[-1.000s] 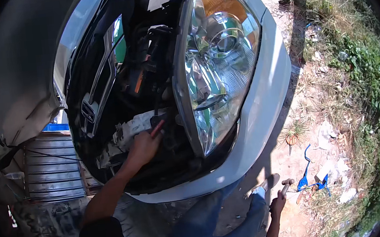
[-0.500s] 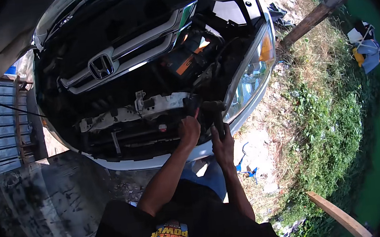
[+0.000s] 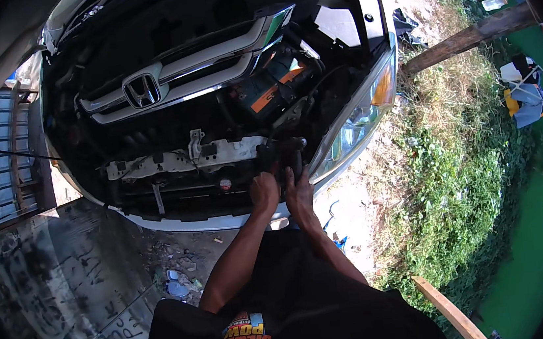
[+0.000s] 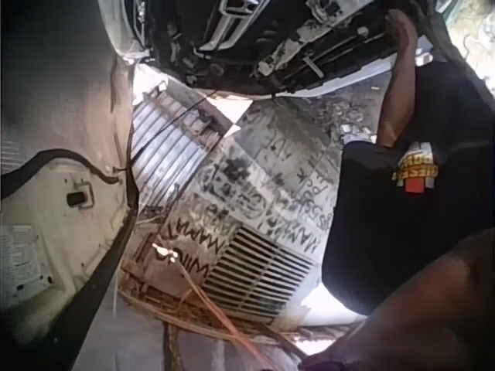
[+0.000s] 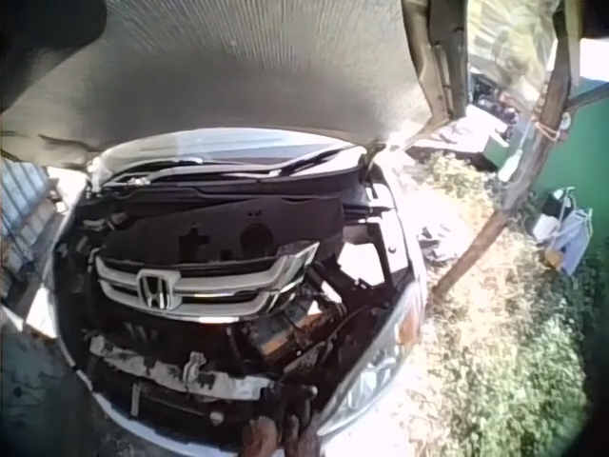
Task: Repair or adjust a car headlight assembly under the hood.
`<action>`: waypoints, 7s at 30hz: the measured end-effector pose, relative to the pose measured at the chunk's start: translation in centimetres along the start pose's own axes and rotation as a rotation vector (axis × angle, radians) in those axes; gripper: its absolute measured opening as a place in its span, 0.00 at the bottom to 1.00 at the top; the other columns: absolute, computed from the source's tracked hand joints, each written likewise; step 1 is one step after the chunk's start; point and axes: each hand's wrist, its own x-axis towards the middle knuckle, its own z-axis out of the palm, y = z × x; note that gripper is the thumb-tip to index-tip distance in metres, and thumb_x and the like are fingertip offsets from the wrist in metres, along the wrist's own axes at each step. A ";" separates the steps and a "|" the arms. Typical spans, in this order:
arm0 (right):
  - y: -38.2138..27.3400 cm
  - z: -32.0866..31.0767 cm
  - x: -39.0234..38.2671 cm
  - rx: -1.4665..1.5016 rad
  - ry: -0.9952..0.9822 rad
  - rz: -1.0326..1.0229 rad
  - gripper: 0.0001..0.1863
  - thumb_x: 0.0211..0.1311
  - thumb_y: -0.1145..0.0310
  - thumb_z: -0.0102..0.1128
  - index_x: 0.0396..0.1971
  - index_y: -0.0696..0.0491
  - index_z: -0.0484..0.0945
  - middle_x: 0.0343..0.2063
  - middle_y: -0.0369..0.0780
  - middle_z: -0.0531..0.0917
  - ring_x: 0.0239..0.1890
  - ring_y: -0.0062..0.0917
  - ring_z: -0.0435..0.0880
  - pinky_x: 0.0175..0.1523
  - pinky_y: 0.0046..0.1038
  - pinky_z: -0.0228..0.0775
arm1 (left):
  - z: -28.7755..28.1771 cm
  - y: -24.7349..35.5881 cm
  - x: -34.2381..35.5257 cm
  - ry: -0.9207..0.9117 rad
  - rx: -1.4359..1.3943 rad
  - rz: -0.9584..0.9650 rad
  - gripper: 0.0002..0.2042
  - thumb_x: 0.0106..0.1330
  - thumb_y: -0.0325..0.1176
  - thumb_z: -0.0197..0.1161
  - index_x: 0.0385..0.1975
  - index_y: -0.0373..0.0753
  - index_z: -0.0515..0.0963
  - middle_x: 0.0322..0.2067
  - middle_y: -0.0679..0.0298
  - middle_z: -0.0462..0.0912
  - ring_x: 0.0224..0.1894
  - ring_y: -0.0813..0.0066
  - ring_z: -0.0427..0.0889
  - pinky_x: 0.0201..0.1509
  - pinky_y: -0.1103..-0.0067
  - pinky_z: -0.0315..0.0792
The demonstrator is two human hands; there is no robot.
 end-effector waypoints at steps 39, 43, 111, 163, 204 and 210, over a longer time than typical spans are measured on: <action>-2.1 -5.6 -2.9 0.261 0.023 0.136 0.18 0.73 0.52 0.49 0.43 0.53 0.69 0.14 0.33 0.67 0.13 0.18 0.68 0.17 0.25 0.59 | 2.3 -3.3 4.4 -0.161 -0.086 0.063 0.18 0.68 0.40 0.54 0.34 0.30 0.82 0.28 0.44 0.84 0.33 0.51 0.86 0.38 0.63 0.78; -1.0 -6.6 -4.7 0.477 0.008 0.222 0.14 0.73 0.55 0.49 0.36 0.50 0.64 0.14 0.29 0.62 0.11 0.13 0.60 0.14 0.19 0.52 | 1.1 -2.5 3.8 -0.395 -0.320 -0.063 0.25 0.74 0.48 0.46 0.31 0.29 0.80 0.18 0.60 0.78 0.16 0.71 0.78 0.18 0.73 0.69; 9.1 -12.1 -12.2 0.582 0.269 0.329 0.16 0.71 0.51 0.51 0.35 0.47 0.62 0.13 0.29 0.62 0.07 0.14 0.59 0.11 0.20 0.50 | -1.0 -3.5 4.5 -1.084 -1.431 -0.497 0.09 0.76 0.40 0.44 0.45 0.43 0.67 0.27 0.66 0.69 0.16 0.84 0.60 0.18 0.86 0.56; -1.0 -2.0 -0.3 -0.048 -0.071 0.041 0.29 0.70 0.46 0.47 0.48 0.62 0.69 0.25 0.56 0.81 0.31 0.52 0.82 0.36 0.48 0.69 | -0.3 0.6 -0.4 0.073 0.018 0.070 0.21 0.64 0.45 0.58 0.29 0.28 0.81 0.31 0.37 0.82 0.40 0.41 0.83 0.44 0.57 0.78; 2.9 -9.0 -8.4 0.557 0.128 0.108 0.14 0.73 0.55 0.49 0.34 0.50 0.64 0.12 0.28 0.62 0.09 0.12 0.59 0.13 0.19 0.51 | -0.6 -1.2 2.0 -0.913 -1.290 -0.377 0.15 0.75 0.39 0.47 0.51 0.35 0.71 0.33 0.58 0.80 0.33 0.65 0.83 0.37 0.68 0.79; 11.5 -11.6 -14.5 0.507 0.315 0.278 0.13 0.72 0.55 0.52 0.39 0.50 0.66 0.12 0.29 0.63 0.08 0.13 0.61 0.12 0.19 0.53 | 3.0 -2.8 2.0 -0.814 -1.157 -0.237 0.07 0.74 0.40 0.50 0.46 0.47 0.67 0.24 0.67 0.72 0.20 0.75 0.70 0.24 0.75 0.70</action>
